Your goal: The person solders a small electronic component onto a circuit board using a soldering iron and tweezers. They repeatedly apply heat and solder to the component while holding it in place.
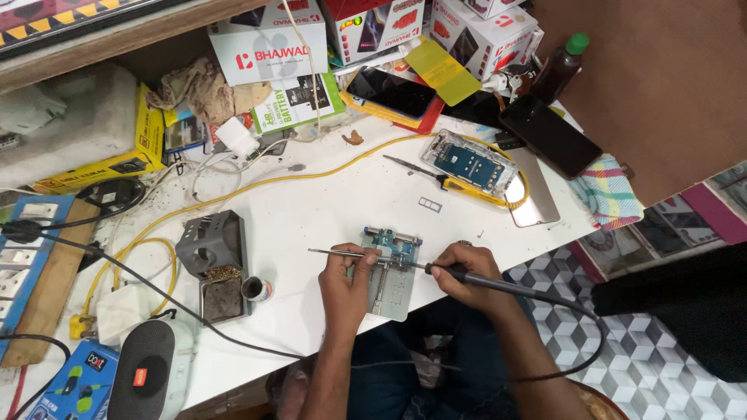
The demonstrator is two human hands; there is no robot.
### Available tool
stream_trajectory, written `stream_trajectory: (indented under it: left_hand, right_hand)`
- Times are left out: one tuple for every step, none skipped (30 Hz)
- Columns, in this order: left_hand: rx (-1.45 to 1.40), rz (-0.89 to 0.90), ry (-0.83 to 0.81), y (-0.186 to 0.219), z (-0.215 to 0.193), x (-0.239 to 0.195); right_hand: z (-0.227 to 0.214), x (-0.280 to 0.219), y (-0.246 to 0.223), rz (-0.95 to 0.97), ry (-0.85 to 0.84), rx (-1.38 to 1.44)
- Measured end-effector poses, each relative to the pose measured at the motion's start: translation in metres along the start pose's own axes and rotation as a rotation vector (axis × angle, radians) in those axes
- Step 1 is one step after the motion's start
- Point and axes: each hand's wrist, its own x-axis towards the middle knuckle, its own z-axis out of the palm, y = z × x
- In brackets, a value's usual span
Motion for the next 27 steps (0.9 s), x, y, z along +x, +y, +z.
stream_trajectory:
  left_hand:
    - [-0.023, 0.004, -0.005, -0.0002, 0.0001, 0.0000]
    - [-0.046, 0.007, -0.012, -0.0005, 0.0001, -0.0002]
    - [-0.068, 0.011, -0.018, -0.0006, 0.0000, -0.0005]
    - [-0.053, 0.007, -0.014, -0.0004, 0.0004, -0.0003]
    - [-0.038, 0.004, -0.009, 0.0000, 0.0004, -0.0002]
    - [-0.024, 0.001, -0.003, 0.0002, 0.0005, 0.0002]
    - [-0.015, -0.005, -0.005, 0.0002, 0.0007, 0.0009]
    - [-0.006, -0.015, -0.005, -0.0002, 0.0004, 0.0007]
    - [0.003, -0.024, -0.005, -0.0009, 0.0000, 0.0006]
    - [-0.011, -0.014, -0.006, -0.0016, -0.0002, 0.0003]
    - [-0.024, -0.003, -0.008, -0.0022, -0.0003, 0.0002]
    - [-0.038, 0.010, -0.010, -0.0026, -0.0003, 0.0008]
    - [-0.035, -0.001, -0.007, -0.0028, -0.0002, 0.0009]
    - [-0.032, -0.011, -0.005, -0.0028, -0.0001, 0.0012]
    - [-0.028, -0.020, -0.004, -0.0028, 0.0001, 0.0016]
    - [-0.036, -0.009, -0.003, -0.0028, 0.0000, 0.0015]
    - [-0.044, 0.003, -0.003, -0.0029, 0.0001, 0.0012]
    - [-0.052, 0.013, -0.005, -0.0030, 0.0003, 0.0010]
    - [-0.049, -0.002, -0.010, -0.0031, 0.0004, 0.0010]
    - [-0.046, -0.018, -0.013, -0.0031, 0.0000, 0.0005]
    - [-0.043, -0.033, -0.017, -0.0029, -0.0001, 0.0004]
    - [-0.040, -0.034, -0.015, -0.0026, 0.0000, 0.0006]
    - [-0.036, -0.034, -0.013, -0.0023, 0.0000, 0.0005]
    - [-0.033, -0.035, -0.011, -0.0021, 0.0003, 0.0004]
    - [-0.033, -0.033, -0.012, -0.0019, 0.0004, 0.0009]
    - [-0.033, -0.033, -0.012, -0.0019, 0.0004, 0.0005]
    - [-0.033, -0.034, -0.012, -0.0020, 0.0002, 0.0002]
  right_hand:
    - [0.0001, 0.0005, 0.0006, 0.001, 0.000, -0.002]
    - [0.0005, 0.0009, 0.0012, 0.002, 0.002, -0.003]
    - [0.0006, 0.0009, 0.0016, 0.004, 0.003, -0.005]
    - [0.0002, 0.0005, 0.0018, 0.025, 0.003, -0.011]
    - [0.0003, 0.0000, 0.0018, 0.046, 0.003, -0.018]
    - [-0.0001, 0.0002, 0.0021, 0.066, 0.001, -0.025]
    - [-0.0005, 0.0003, 0.0024, 0.034, 0.003, -0.008]
    - [-0.0003, -0.0004, 0.0028, 0.003, 0.002, 0.011]
    - [0.0001, -0.0008, 0.0034, -0.028, 0.001, 0.031]
    - [0.0003, -0.0007, 0.0043, -0.003, -0.002, 0.015]
    - [0.0004, -0.0004, 0.0052, 0.022, -0.005, 0.000]
    - [0.0001, 0.0007, 0.0059, 0.045, -0.007, -0.016]
    - [0.0000, 0.0001, 0.0059, 0.033, -0.010, 0.008]
    - [0.0004, -0.0009, 0.0054, 0.020, -0.011, 0.032]
    - [0.0003, -0.0004, 0.0052, 0.007, -0.012, 0.056]
    - [0.0003, 0.0003, 0.0052, 0.014, -0.009, 0.026]
    - [0.0001, 0.0013, 0.0053, 0.021, -0.006, -0.004]
    - [0.0002, 0.0014, 0.0051, 0.029, -0.002, -0.033]
    - [-0.0002, 0.0007, 0.0046, 0.000, -0.006, -0.013]
    - [-0.0008, 0.0000, 0.0039, -0.030, -0.011, 0.008]
    - [-0.0010, -0.0003, 0.0032, -0.059, -0.017, 0.029]
    - [-0.0009, 0.0002, 0.0027, -0.029, -0.016, 0.015]
    - [-0.0007, 0.0010, 0.0022, 0.001, -0.016, 0.002]
    - [-0.0006, 0.0014, 0.0019, 0.032, -0.016, -0.011]
    - [-0.0010, 0.0013, 0.0016, 0.001, -0.017, -0.005]
    - [-0.0015, 0.0004, 0.0012, -0.028, -0.021, 0.001]
    - [-0.0014, 0.0001, 0.0012, -0.058, -0.024, 0.008]
